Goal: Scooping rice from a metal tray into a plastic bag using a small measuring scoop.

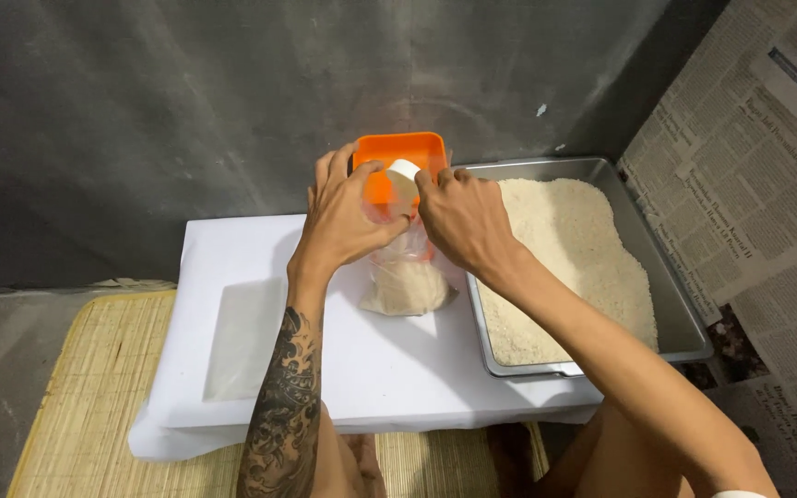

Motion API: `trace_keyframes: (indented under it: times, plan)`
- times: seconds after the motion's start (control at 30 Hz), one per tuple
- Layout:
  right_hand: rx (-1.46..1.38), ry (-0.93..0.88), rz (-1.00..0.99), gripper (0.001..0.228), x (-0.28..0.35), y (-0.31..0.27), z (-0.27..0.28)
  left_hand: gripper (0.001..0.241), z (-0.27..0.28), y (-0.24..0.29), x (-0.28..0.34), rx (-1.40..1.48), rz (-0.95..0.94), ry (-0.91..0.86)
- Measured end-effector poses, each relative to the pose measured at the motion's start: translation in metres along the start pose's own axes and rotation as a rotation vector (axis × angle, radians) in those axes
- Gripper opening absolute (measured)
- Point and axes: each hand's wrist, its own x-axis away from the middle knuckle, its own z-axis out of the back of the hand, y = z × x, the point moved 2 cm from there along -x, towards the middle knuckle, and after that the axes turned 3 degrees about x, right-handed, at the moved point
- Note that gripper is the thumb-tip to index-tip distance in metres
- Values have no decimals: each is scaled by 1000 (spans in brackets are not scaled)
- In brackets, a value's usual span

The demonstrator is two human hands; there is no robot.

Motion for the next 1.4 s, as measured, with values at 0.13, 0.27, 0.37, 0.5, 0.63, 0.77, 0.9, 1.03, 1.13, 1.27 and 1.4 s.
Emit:
trace_keyframes:
  times: [0.13, 0.27, 0.37, 0.5, 0.63, 0.77, 0.9, 1.03, 1.13, 1.27, 1.4]
  plan:
    - [34, 8, 22, 6, 3, 0, 4, 84, -1, -4, -1, 9, 14, -5]
    - [-32, -24, -1, 4, 3, 5, 4, 83, -4, -9, -2, 16, 26, -25]
    - [-90, -15, -19, 2, 3, 9, 6, 80, -1, -7, -1, 43, 21, -30]
    - [-94, 34, 5, 4, 2, 14, 9, 78, 1, -3, 1, 71, 7, -27]
    - [-80, 57, 45, 3, 1, 18, 23, 75, 3, -3, 1, 66, -3, -25]
    - [-657, -88, -179, 14, -4, 33, 34, 56, 12, 2, 4, 141, -43, -22]
    - [-1008, -100, -467, 21, -1, 56, 0, 44, 27, 1, 9, 270, -128, 17]
    - [-1106, -107, -580, 26, 7, 52, -3, 50, 35, -27, 8, 396, -130, 2]
    - [-1179, -163, -622, 43, 12, 53, -23, 82, 36, -44, 14, 381, 66, -169]
    - [-1207, -164, -653, 30, 10, 45, -43, 46, 32, -40, 18, 283, 160, -143]
    - [-1252, -87, -661, 24, 12, 53, -60, 11, 31, -41, 15, 263, 60, 55]
